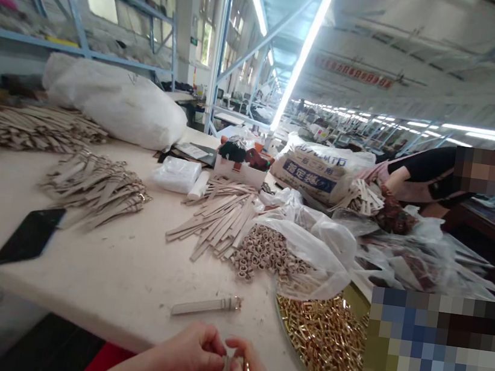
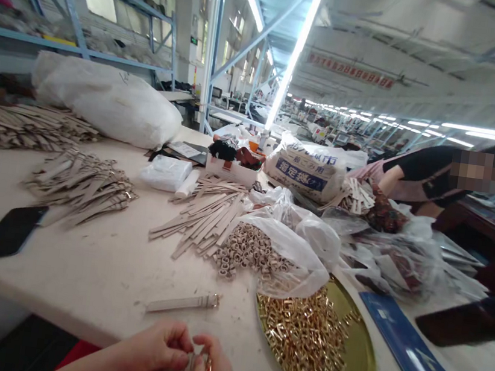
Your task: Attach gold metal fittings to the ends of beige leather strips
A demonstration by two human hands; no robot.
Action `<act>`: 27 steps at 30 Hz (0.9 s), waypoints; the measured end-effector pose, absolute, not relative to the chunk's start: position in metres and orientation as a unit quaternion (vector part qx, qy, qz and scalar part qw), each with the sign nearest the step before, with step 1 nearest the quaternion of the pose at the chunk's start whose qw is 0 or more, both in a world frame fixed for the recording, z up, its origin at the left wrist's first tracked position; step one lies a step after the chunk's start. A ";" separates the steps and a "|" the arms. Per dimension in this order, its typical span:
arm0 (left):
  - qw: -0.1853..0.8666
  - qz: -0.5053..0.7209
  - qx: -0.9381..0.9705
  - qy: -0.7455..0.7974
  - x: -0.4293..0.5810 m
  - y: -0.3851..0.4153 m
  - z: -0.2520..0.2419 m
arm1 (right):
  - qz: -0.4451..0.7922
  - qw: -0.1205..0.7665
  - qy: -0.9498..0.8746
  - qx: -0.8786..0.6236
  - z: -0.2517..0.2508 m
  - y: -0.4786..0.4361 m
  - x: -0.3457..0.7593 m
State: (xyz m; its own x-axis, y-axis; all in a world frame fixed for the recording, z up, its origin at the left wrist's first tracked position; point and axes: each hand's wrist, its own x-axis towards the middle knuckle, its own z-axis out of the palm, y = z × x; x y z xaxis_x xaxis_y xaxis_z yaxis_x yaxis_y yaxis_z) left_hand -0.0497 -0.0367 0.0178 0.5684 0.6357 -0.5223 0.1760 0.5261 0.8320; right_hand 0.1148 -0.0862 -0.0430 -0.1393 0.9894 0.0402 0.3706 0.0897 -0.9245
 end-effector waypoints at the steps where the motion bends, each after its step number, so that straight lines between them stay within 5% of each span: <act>1: 0.758 0.161 0.460 0.434 -0.049 -0.037 0.017 | 0.407 0.365 -0.644 -0.536 -0.040 -0.086 0.115; 14: 0.796 0.196 0.430 0.377 -0.054 -0.037 0.028 | 0.428 0.359 -0.623 -0.548 0.006 -0.080 0.108; 27: 0.684 0.136 0.612 0.373 -0.051 -0.015 0.025 | 0.435 0.422 -0.544 -0.580 -0.009 -0.059 0.093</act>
State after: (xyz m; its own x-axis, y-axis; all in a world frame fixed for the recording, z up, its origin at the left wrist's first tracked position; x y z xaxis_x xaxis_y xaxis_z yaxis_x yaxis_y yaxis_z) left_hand -0.0510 -0.0152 0.0251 0.6849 0.6420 -0.3446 0.2711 0.2144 0.9384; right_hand 0.0935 -0.0594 -0.0088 0.0287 0.9985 -0.0459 0.2639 -0.0519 -0.9632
